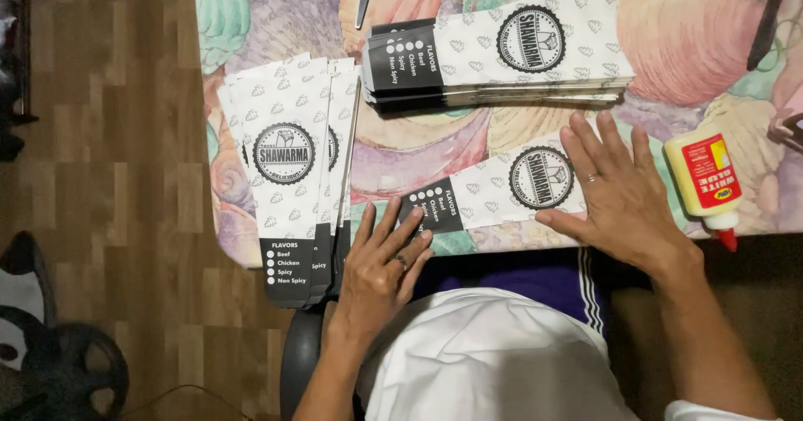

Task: Applying glue to paper shawarma sleeves and folding them to assemble the packaging.

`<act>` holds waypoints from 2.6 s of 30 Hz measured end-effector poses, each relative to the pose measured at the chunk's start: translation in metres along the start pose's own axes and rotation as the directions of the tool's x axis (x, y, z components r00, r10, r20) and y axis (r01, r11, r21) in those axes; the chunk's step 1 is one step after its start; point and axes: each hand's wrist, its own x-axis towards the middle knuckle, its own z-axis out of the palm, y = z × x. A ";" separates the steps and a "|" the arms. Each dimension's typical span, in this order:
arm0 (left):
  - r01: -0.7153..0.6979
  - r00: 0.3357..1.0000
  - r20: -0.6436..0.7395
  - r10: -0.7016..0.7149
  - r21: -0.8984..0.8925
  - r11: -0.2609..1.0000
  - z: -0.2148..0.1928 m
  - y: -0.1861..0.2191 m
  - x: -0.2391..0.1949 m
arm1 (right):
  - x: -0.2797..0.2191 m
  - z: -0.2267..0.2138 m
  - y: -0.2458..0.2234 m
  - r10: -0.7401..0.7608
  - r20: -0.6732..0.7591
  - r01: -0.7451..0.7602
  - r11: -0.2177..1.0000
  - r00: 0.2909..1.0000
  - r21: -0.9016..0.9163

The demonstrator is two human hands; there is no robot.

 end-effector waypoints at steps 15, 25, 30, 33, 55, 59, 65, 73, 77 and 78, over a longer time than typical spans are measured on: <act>0.353 0.852 0.170 -0.495 0.513 0.783 0.081 0.039 0.056 | -0.001 0.002 -0.002 -0.026 -0.072 0.025 1.000 0.997 -0.017; 0.389 0.871 0.081 -0.484 0.488 0.781 0.058 0.034 0.040 | 0.000 -0.008 -0.002 -0.021 -0.108 0.019 1.000 0.994 -0.022; 0.197 0.891 0.246 -0.381 0.547 0.814 0.051 0.043 0.045 | 0.017 -0.030 -0.005 -0.066 -0.397 0.005 0.988 0.915 -0.152; -0.044 0.962 0.267 -0.059 0.362 0.931 0.053 0.043 0.047 | 0.041 -0.043 -0.003 -0.141 -0.585 0.119 0.990 0.799 -0.076; 0.887 0.422 -0.518 -0.744 0.065 0.458 -0.078 -0.047 -0.013 | -0.008 -0.025 -0.018 -0.356 -0.462 0.418 0.908 0.813 0.035; 0.676 0.725 -0.523 -0.449 0.414 0.609 -0.048 -0.055 -0.004 | -0.030 -0.020 -0.020 -0.225 -0.435 0.290 0.953 0.872 0.089; 0.127 0.972 -0.211 -0.103 0.107 0.986 -0.023 -0.003 0.055 | -0.084 -0.015 0.054 0.324 -0.512 -0.213 0.940 0.796 0.266; -0.117 0.988 0.115 0.105 0.108 0.987 0.024 0.001 0.063 | -0.102 -0.012 0.091 0.753 0.063 -0.647 0.515 0.655 0.562; -0.086 0.993 0.099 0.070 0.163 0.983 0.027 -0.001 0.059 | -0.121 0.016 0.107 0.816 0.045 -0.238 0.115 0.576 0.964; -0.089 0.994 0.084 0.076 0.168 0.982 0.028 -0.002 0.060 | -0.121 0.014 0.105 0.816 -0.020 -0.048 0.058 0.577 0.997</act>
